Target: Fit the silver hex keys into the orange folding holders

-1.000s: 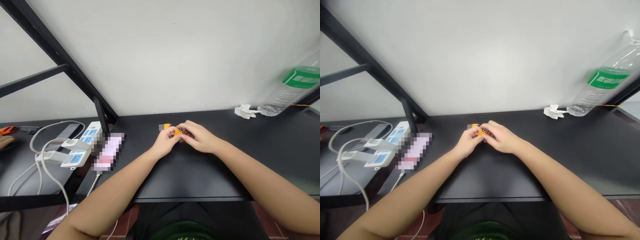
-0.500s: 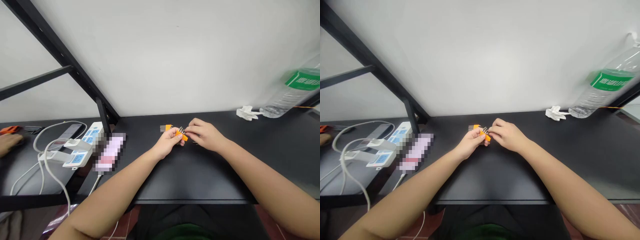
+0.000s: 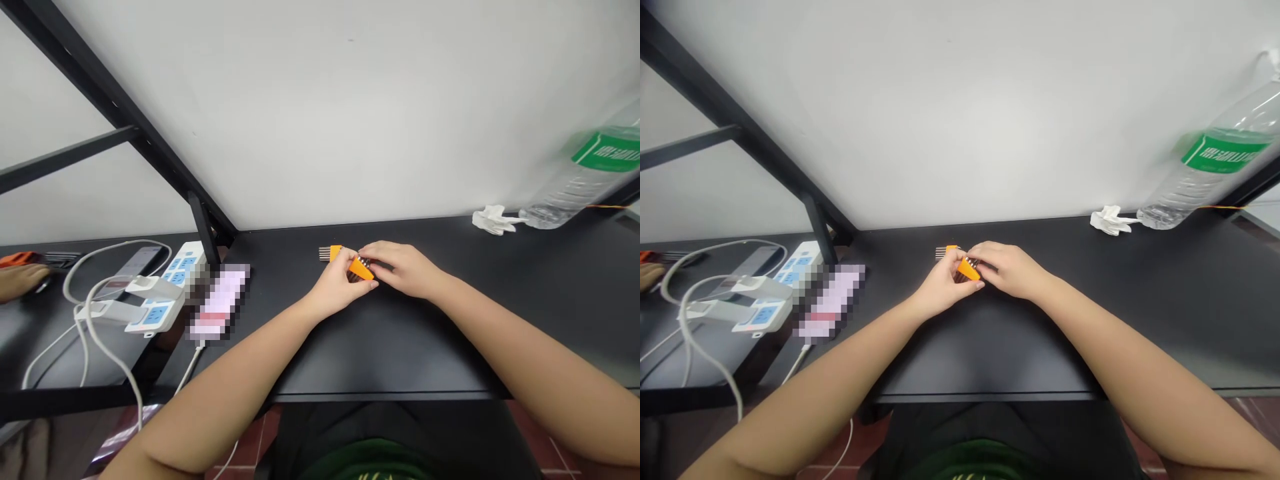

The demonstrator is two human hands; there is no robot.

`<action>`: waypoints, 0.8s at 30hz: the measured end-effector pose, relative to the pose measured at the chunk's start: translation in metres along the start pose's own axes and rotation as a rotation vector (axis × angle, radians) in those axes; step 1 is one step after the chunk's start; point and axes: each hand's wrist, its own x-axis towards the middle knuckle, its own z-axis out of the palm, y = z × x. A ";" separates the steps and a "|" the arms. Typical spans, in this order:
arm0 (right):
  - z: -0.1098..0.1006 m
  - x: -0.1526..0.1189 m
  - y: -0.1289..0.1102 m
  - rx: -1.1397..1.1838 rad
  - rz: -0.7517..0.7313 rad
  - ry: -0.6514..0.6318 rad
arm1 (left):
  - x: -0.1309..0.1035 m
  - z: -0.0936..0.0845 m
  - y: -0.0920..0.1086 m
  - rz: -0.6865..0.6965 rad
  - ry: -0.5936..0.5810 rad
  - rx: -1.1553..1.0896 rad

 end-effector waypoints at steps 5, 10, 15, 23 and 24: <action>-0.021 -0.002 0.008 -0.058 0.121 -0.123 | -0.002 0.001 0.002 0.043 0.089 0.140; -0.051 -0.005 0.019 -0.172 0.343 -0.562 | -0.001 -0.001 0.001 0.121 0.142 0.264; -0.043 0.000 0.009 -0.181 0.471 -0.714 | -0.002 -0.001 0.001 0.143 0.196 0.377; -0.031 0.003 -0.003 -0.218 0.380 -0.581 | -0.001 -0.001 -0.002 0.189 0.237 0.444; -0.032 0.003 -0.004 -0.189 0.371 -0.537 | -0.001 -0.002 -0.002 0.197 0.242 0.451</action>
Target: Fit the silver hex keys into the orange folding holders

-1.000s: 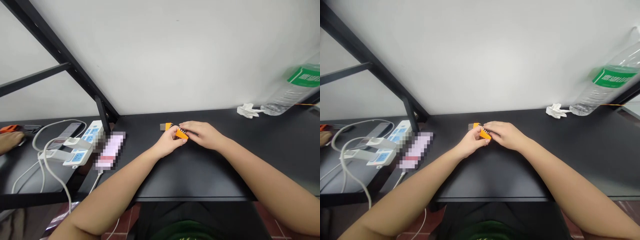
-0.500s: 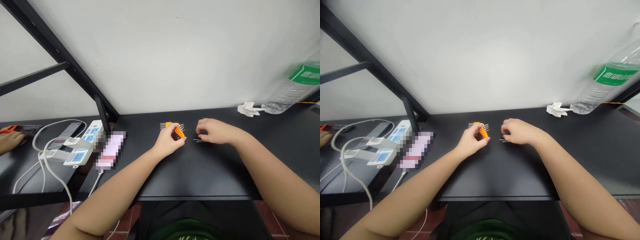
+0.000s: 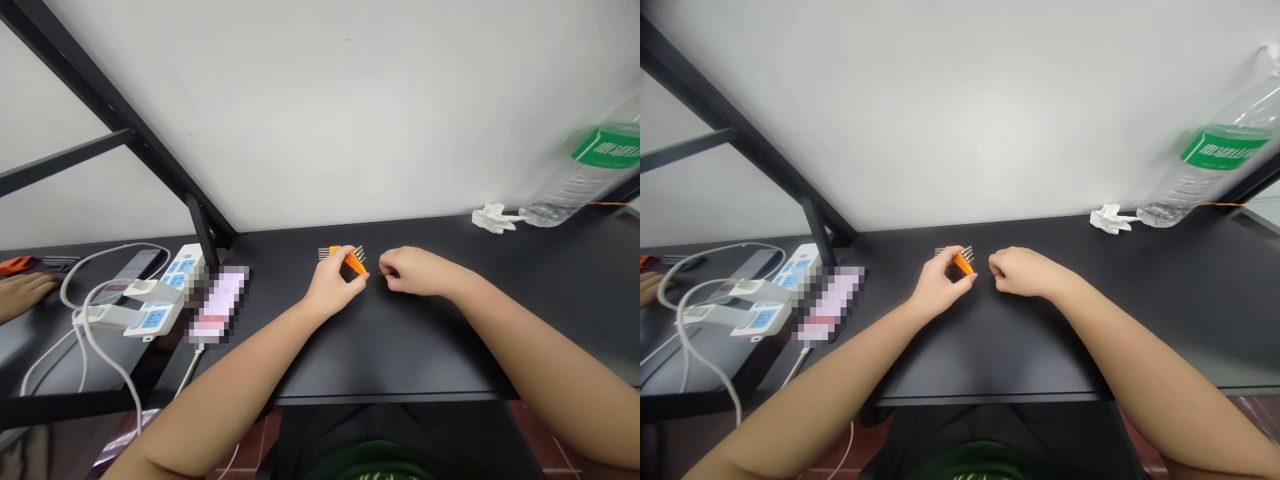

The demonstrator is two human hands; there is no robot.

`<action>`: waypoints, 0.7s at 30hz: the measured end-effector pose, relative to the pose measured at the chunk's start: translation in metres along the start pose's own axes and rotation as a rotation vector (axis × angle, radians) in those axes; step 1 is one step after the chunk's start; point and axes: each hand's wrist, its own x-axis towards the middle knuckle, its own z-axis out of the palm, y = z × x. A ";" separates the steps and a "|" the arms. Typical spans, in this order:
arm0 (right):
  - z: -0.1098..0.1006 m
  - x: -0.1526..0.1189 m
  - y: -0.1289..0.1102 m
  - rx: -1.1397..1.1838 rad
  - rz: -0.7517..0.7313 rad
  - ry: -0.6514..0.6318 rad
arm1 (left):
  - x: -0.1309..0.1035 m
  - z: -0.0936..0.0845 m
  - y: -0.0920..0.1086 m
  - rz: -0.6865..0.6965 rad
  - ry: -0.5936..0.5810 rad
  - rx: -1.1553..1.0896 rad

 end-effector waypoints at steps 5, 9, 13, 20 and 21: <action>-0.004 -0.003 -0.007 0.207 -0.086 0.193 | -0.001 0.000 0.000 0.066 0.013 0.023; 0.000 -0.002 -0.012 0.237 -0.152 0.294 | -0.002 0.000 0.002 0.086 0.024 0.052; 0.003 0.000 -0.012 0.188 -0.219 0.322 | -0.002 0.000 0.002 0.110 0.027 0.085; 0.003 -0.002 -0.010 0.134 -0.266 0.327 | -0.003 0.002 -0.003 0.187 0.021 0.155; 0.003 -0.002 -0.010 0.116 -0.275 0.320 | -0.003 0.002 -0.003 0.187 0.012 0.165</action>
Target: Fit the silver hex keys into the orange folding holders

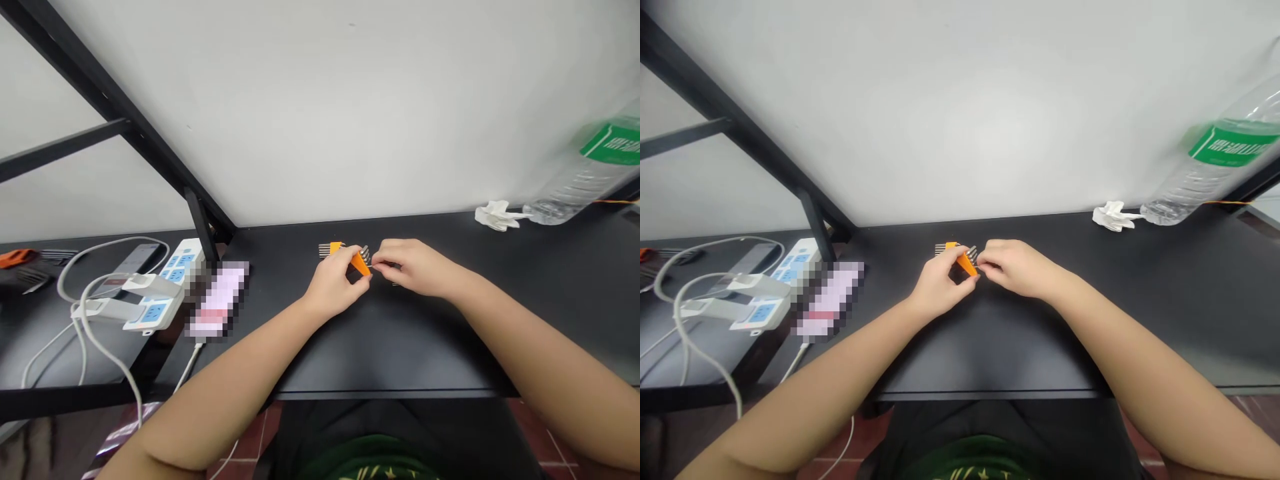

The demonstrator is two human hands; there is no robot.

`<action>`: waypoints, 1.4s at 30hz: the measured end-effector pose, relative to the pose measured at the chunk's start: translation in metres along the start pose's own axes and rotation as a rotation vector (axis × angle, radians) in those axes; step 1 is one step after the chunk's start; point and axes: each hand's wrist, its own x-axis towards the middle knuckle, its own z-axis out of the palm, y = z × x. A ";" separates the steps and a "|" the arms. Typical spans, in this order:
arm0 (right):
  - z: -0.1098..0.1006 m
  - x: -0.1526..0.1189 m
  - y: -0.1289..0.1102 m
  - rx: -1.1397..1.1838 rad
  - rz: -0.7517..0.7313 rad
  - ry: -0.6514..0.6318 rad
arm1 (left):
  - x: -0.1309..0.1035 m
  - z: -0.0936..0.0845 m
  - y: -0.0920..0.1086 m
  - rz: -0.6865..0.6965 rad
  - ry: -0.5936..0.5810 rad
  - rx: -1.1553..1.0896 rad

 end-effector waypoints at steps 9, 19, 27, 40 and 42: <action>0.008 0.005 -0.010 0.003 -0.019 0.068 | 0.002 -0.005 0.012 -0.059 -0.062 -0.064; 0.015 0.005 -0.010 -0.092 0.026 0.260 | 0.003 -0.003 0.010 -0.130 0.029 -0.145; 0.008 -0.001 0.004 -0.129 -0.047 0.255 | 0.002 -0.002 0.007 -0.157 0.055 -0.143; 0.011 0.001 0.004 -0.171 0.057 0.033 | 0.005 0.004 0.002 -0.123 0.054 -0.040; -0.001 -0.001 0.009 -0.175 0.115 -0.077 | 0.006 0.004 0.001 -0.139 0.043 -0.028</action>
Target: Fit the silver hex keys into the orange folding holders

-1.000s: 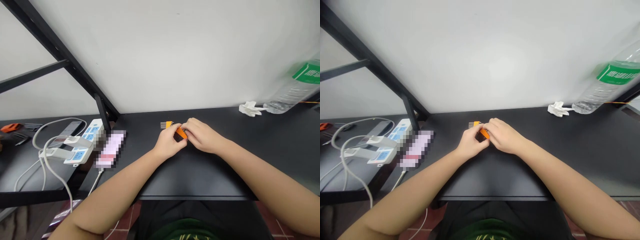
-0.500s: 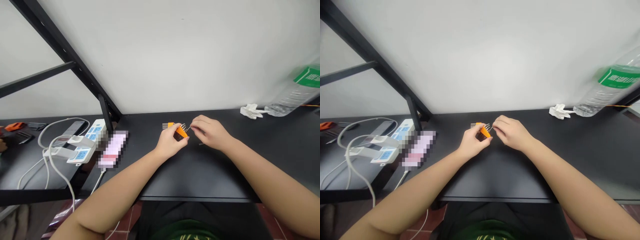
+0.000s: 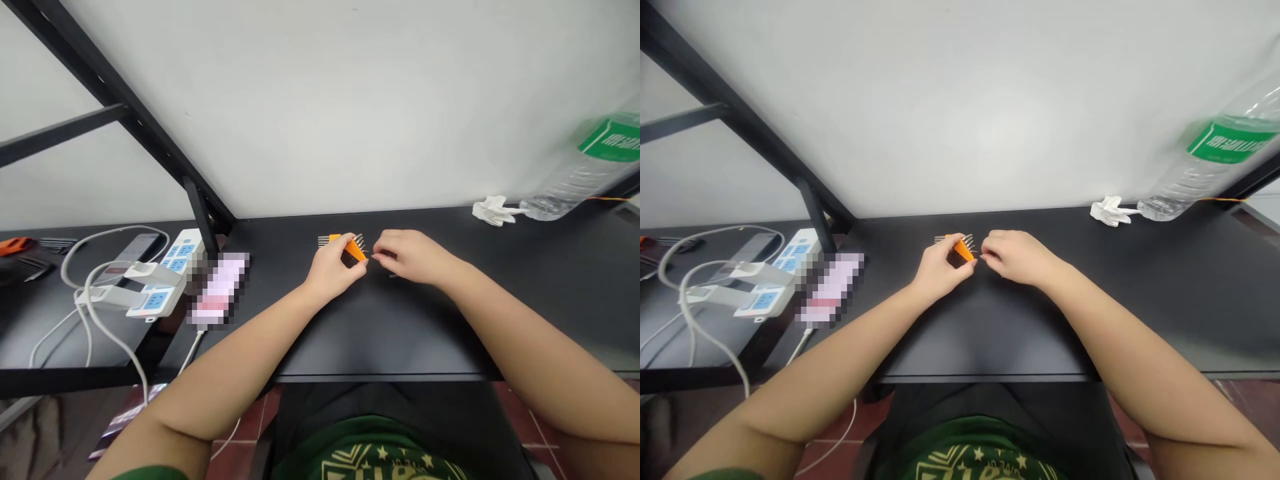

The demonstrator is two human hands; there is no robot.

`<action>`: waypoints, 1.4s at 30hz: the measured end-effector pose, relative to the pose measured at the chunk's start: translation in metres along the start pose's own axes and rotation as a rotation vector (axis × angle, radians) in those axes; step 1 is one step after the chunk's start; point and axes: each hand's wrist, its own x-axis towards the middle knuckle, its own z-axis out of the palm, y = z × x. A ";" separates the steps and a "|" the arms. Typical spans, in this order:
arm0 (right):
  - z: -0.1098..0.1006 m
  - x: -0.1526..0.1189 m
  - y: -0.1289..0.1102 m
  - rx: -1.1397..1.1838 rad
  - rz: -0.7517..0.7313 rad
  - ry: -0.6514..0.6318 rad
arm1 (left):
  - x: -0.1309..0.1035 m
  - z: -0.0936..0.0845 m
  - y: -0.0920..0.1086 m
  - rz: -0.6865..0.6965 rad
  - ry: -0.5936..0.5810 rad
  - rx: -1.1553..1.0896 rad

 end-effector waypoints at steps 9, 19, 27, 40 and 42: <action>-0.023 -0.013 0.035 0.101 0.147 -0.424 | -0.001 -0.001 -0.003 -0.028 -0.034 0.008; -0.006 -0.009 0.013 0.144 0.124 -0.449 | -0.003 -0.002 -0.001 0.015 -0.036 -0.024; -0.017 -0.003 -0.006 0.292 0.115 -0.219 | -0.004 -0.004 0.000 0.121 0.037 -0.059; -0.007 0.000 -0.021 0.403 0.108 0.016 | -0.004 -0.005 -0.001 0.201 0.090 0.041; -0.008 0.000 -0.021 0.466 0.166 0.017 | -0.004 -0.006 -0.001 0.273 0.105 0.102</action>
